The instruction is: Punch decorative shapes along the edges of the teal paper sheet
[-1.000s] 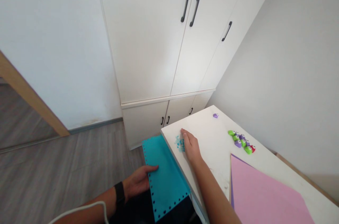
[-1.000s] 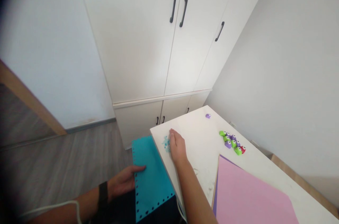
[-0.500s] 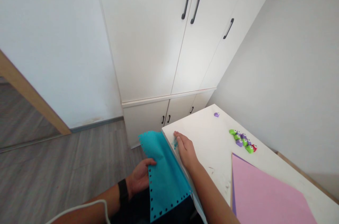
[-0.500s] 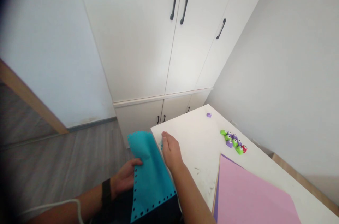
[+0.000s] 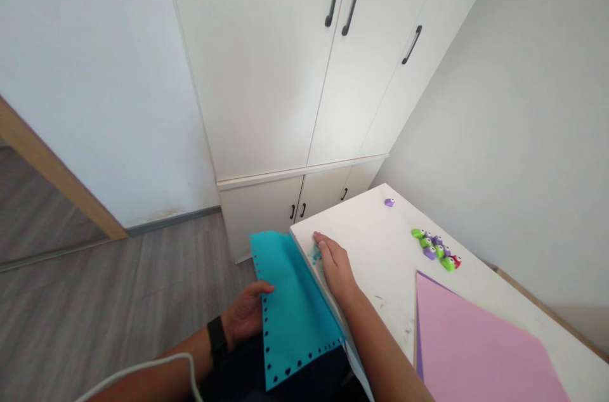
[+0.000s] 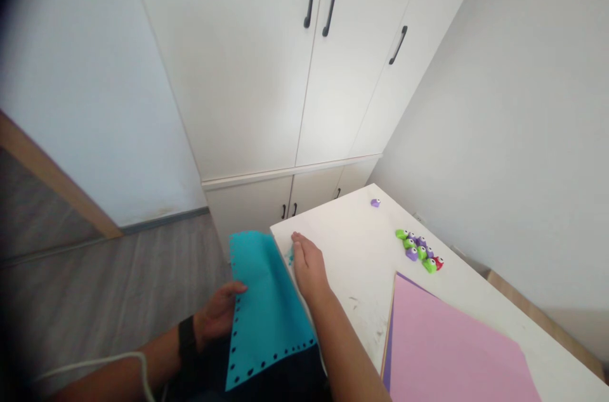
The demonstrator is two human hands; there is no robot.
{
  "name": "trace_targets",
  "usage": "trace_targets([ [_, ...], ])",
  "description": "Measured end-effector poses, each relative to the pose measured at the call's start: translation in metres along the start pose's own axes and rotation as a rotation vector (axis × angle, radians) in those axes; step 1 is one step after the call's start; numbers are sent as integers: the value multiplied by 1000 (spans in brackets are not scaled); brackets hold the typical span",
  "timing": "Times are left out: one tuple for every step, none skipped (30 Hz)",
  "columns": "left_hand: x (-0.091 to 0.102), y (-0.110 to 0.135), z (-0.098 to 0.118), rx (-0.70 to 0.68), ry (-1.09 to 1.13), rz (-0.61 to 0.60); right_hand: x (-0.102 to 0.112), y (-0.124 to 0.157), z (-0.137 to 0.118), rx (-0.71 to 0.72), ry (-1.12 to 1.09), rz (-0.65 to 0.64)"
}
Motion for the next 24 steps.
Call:
trace_targets([
  [2,2,0,-1,-8,-2,0,0,0,-3,-8,2],
  [5,4,0,0,-15,-7,0,0,1,-5,-14,2],
  [6,5,-1,3,-22,-17,0,-1,1,-6,-17,0],
  [8,6,-1,8,-27,-29,0,-1,1,-4,-16,-2],
  [9,6,-2,14,-31,-43,0,-1,1,-3,-12,-4],
  [9,6,-3,20,-32,-55,0,-1,1,-1,-6,-6],
  [9,5,-3,24,-34,-63,0,-1,0,0,0,-8],
  [8,3,-4,26,-35,-67,0,0,0,2,4,-9],
  [7,2,-4,26,-36,-69,0,0,-1,3,7,-11],
  [6,0,-5,24,-37,-70,0,0,-1,5,7,-13],
  [5,-2,-5,21,-40,-72,-1,1,-2,6,7,-14],
  [3,-3,-5,19,-43,-74,-1,1,-3,7,6,-14],
  [2,-4,-5,20,-46,-77,-2,2,-3,8,4,-16],
  [1,-4,-6,23,-50,-79,-3,3,-4,10,2,-20],
  [-1,-4,-7,26,-57,-79,-3,4,-5,13,1,-24],
  [-2,-4,-7,27,-65,-78,-4,4,-6,15,0,-29],
  [-4,-4,-8,29,-74,-78,-5,5,-6,18,-2,-34],
  [-6,-4,-8,26,-86,-81,-6,5,-7,19,-2,-39],
  [-8,-3,-9,22,-97,-86,-7,6,-7,20,0,-45],
  [-10,-3,-9,16,-106,-92,-8,6,-8,20,3,-52],
  [-12,-4,-9,9,-112,-99,-8,6,-8,20,7,-62],
  [-13,-4,-10,4,-114,-106,-9,7,-9,23,11,-72],
  [-14,-4,-10,1,-110,-112,-9,7,-9,26,14,-80],
  [-15,-5,-10,1,-104,-116,-9,7,-9,29,16,-85],
])
Point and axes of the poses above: each hand's wrist, its own y-axis away from the middle knuckle, its own x-axis out of the back of the hand, z = x × y, the point moved 2 cm from there along -y, towards the middle knuckle, and after that the axes turned 9 degrees about -z, right-handed, at the moved point
